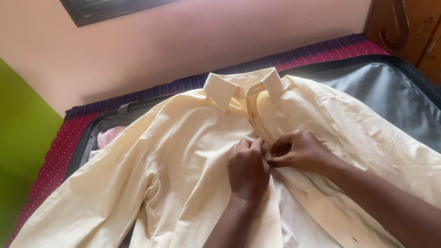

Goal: The person rolls up an orange shirt and places it into a suitcase before unfolding and buttoning the collar of a light-colored shirt.

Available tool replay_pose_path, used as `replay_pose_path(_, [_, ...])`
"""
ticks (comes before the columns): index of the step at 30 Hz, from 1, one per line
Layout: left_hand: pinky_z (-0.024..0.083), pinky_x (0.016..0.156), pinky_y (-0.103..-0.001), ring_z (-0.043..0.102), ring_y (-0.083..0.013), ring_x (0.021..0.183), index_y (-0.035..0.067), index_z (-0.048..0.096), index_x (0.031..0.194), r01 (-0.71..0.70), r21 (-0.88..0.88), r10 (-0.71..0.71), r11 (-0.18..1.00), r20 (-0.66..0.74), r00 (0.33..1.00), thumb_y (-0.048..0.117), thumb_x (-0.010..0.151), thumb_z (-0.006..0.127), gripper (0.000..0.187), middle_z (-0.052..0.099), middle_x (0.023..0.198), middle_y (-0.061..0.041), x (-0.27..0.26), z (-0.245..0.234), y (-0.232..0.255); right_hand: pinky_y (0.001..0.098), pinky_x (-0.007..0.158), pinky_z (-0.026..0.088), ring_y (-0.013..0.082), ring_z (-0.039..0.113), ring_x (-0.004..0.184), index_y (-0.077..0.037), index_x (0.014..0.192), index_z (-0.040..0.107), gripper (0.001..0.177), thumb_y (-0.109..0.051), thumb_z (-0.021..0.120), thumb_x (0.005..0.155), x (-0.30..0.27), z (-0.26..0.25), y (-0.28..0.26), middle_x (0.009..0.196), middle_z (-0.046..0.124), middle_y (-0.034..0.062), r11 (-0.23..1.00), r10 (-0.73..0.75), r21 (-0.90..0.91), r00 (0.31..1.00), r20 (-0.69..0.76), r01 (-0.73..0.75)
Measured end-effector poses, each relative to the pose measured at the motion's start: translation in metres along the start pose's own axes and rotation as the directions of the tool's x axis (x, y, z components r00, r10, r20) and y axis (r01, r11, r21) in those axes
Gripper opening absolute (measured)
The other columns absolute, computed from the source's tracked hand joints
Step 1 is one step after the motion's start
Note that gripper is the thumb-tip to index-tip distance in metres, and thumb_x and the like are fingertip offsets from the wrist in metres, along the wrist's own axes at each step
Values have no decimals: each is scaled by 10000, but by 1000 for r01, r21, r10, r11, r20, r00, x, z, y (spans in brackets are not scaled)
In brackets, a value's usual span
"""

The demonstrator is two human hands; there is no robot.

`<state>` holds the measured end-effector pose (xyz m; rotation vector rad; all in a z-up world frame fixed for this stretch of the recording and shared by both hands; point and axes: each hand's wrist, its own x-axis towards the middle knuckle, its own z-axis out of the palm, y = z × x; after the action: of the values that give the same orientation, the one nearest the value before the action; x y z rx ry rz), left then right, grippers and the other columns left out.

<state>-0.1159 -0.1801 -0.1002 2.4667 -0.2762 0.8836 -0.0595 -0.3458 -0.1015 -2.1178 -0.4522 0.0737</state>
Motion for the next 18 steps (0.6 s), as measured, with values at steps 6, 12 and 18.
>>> replay_pose_path(6, [531,820,-430,636,-309,911,82,755,894,-16,-28,17,999,12,1000,70,833,686,93,668,900,-104,-1,-1,0,319,736,609,176,791,774,-80,1008,815,321,-251,855,740,-10,-1,-20,895,814,102,975,33,-216,997,-67,-46])
replay_pose_path(12, [527,782,-434,631,-315,909,82,746,860,-11,-45,10,999,-23,1000,66,821,694,67,661,910,-105,-2,-4,2,371,680,562,230,721,699,-61,873,799,246,-287,809,776,-8,15,-4,790,775,121,929,-143,-369,953,-268,36])
replay_pose_path(18, [560,763,-415,695,-291,853,108,803,881,68,-254,-74,965,-17,997,110,821,741,86,728,877,-102,1,-12,-4,268,580,527,113,650,629,13,961,759,197,-165,691,910,2,0,20,800,744,57,711,137,685,987,85,-157])
